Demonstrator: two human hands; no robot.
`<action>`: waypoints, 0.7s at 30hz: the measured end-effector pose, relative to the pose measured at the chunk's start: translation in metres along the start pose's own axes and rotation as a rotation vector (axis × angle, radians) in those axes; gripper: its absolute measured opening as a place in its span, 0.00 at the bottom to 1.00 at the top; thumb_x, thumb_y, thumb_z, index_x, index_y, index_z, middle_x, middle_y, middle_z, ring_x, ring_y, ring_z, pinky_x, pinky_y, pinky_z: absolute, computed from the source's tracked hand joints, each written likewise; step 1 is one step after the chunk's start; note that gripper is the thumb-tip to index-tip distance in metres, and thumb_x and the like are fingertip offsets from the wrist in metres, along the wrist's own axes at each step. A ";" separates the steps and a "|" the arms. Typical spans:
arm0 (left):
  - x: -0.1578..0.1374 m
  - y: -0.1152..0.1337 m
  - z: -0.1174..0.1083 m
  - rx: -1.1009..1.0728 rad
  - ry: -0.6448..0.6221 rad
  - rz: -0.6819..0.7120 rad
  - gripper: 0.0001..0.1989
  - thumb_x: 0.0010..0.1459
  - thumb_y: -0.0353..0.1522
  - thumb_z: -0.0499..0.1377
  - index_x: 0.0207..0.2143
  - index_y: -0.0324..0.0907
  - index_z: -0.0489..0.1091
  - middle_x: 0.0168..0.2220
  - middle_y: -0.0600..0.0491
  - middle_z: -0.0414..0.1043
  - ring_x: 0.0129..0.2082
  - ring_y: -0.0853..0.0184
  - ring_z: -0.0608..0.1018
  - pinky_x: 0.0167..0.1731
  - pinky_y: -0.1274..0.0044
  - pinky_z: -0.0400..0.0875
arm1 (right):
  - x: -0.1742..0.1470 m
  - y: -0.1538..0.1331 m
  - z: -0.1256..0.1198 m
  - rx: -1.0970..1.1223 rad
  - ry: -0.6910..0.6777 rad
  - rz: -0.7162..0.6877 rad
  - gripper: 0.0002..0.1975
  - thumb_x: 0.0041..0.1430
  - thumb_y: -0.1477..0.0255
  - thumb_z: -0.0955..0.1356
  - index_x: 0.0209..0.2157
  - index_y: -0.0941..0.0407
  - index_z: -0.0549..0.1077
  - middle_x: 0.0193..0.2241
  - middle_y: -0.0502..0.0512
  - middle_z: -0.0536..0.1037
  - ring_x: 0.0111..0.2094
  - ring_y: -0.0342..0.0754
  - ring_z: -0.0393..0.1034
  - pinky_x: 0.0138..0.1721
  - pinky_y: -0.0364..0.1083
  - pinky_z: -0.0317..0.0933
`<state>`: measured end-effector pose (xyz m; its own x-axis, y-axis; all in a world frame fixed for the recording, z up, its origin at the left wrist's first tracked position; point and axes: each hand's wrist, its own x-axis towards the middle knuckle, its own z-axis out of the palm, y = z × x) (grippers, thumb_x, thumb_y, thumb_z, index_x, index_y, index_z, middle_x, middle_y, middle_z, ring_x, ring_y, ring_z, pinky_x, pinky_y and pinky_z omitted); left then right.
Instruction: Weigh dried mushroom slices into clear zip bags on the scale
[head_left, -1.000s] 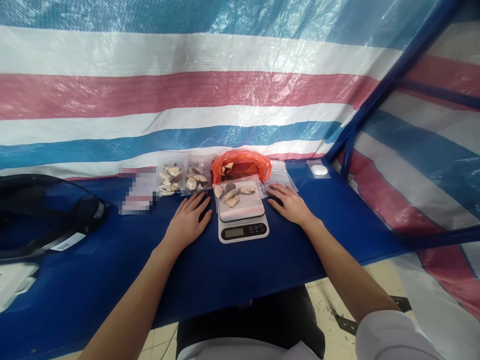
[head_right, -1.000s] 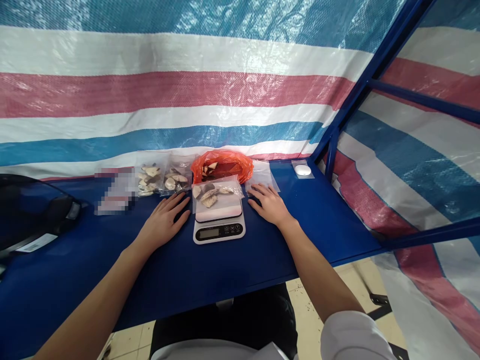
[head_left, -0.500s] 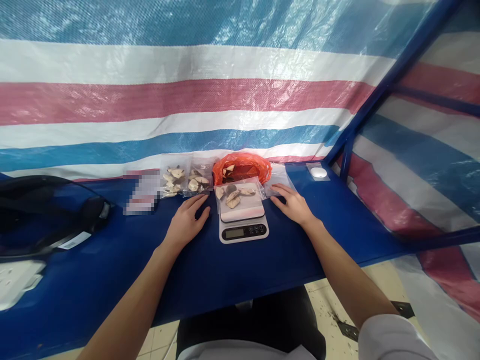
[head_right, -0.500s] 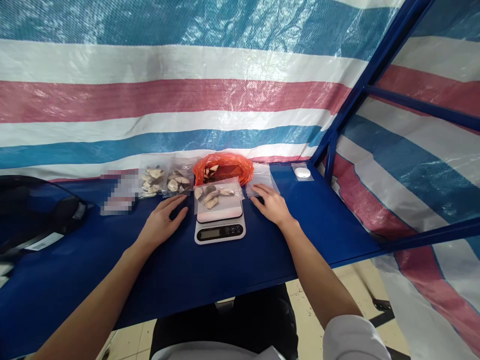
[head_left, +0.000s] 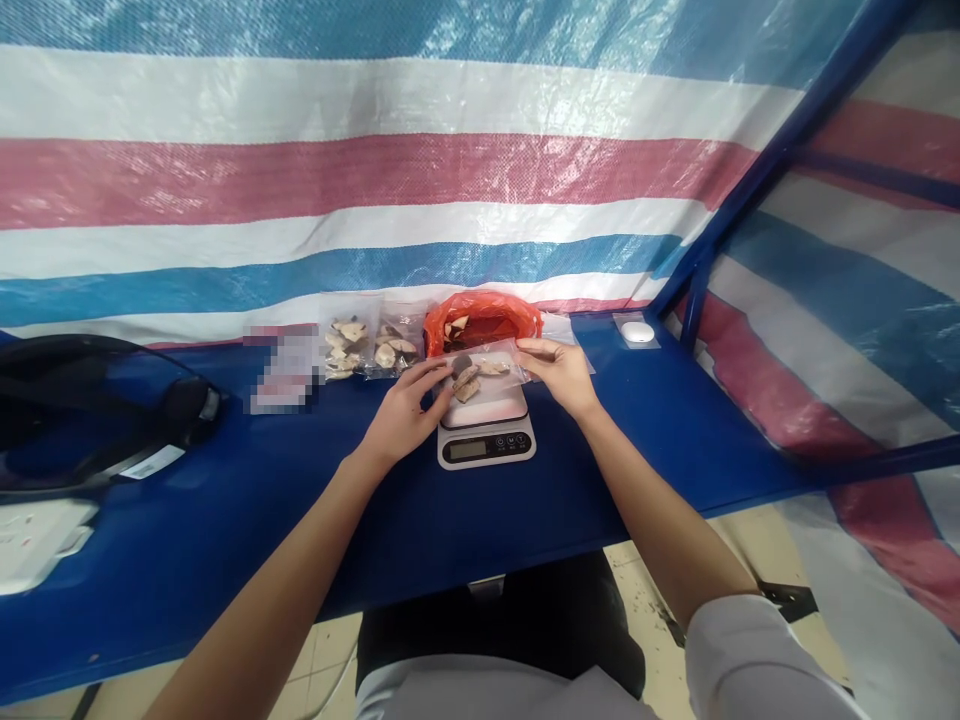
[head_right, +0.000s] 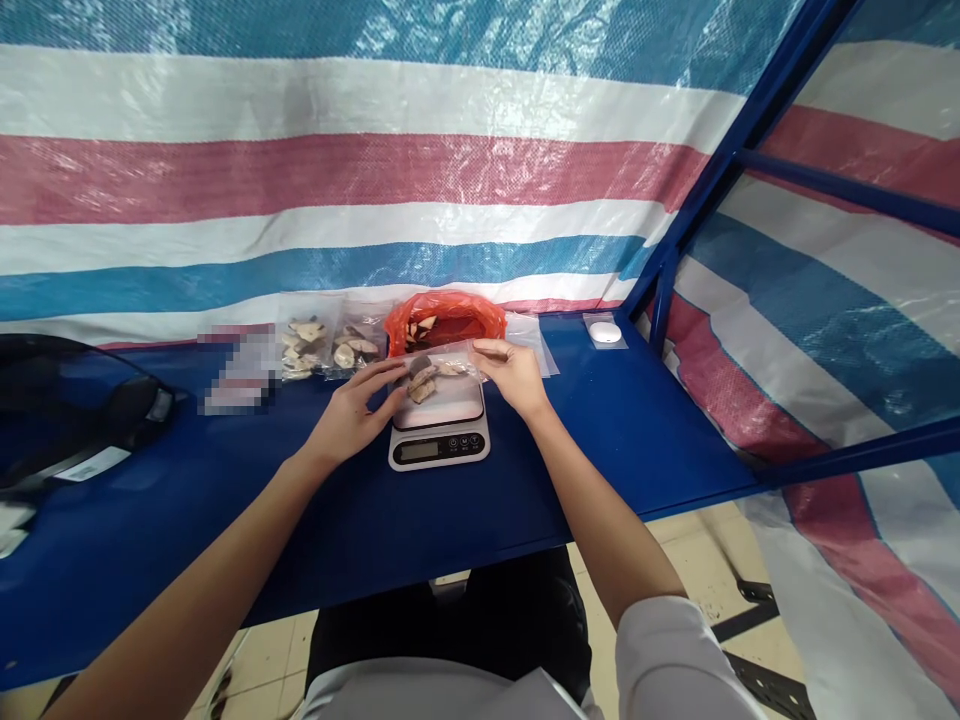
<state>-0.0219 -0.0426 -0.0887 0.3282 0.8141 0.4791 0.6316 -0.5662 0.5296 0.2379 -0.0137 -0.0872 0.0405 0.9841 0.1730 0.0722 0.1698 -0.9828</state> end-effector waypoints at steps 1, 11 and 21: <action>0.000 0.001 0.001 -0.005 -0.005 0.000 0.20 0.66 0.42 0.55 0.53 0.42 0.75 0.58 0.43 0.74 0.58 0.56 0.76 0.62 0.63 0.68 | 0.001 0.001 0.000 0.012 -0.012 -0.003 0.22 0.45 0.58 0.78 0.39 0.57 0.83 0.42 0.58 0.85 0.45 0.57 0.80 0.52 0.57 0.74; 0.010 0.010 0.000 -0.025 0.008 0.007 0.19 0.66 0.42 0.54 0.50 0.42 0.76 0.53 0.43 0.77 0.54 0.56 0.78 0.58 0.63 0.71 | 0.001 -0.003 -0.007 0.052 -0.162 0.041 0.21 0.42 0.60 0.80 0.36 0.57 0.83 0.36 0.55 0.84 0.35 0.51 0.79 0.34 0.49 0.75; 0.046 0.036 -0.005 -0.147 0.038 -0.039 0.18 0.63 0.38 0.55 0.50 0.40 0.76 0.53 0.45 0.77 0.55 0.57 0.77 0.59 0.66 0.69 | 0.009 -0.055 -0.008 -0.103 -0.293 -0.202 0.13 0.51 0.63 0.76 0.37 0.53 0.84 0.41 0.52 0.85 0.43 0.53 0.80 0.46 0.52 0.75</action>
<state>0.0123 -0.0267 -0.0438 0.2772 0.8320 0.4805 0.5330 -0.5493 0.6436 0.2424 -0.0145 -0.0308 -0.2707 0.9071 0.3223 0.1500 0.3705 -0.9167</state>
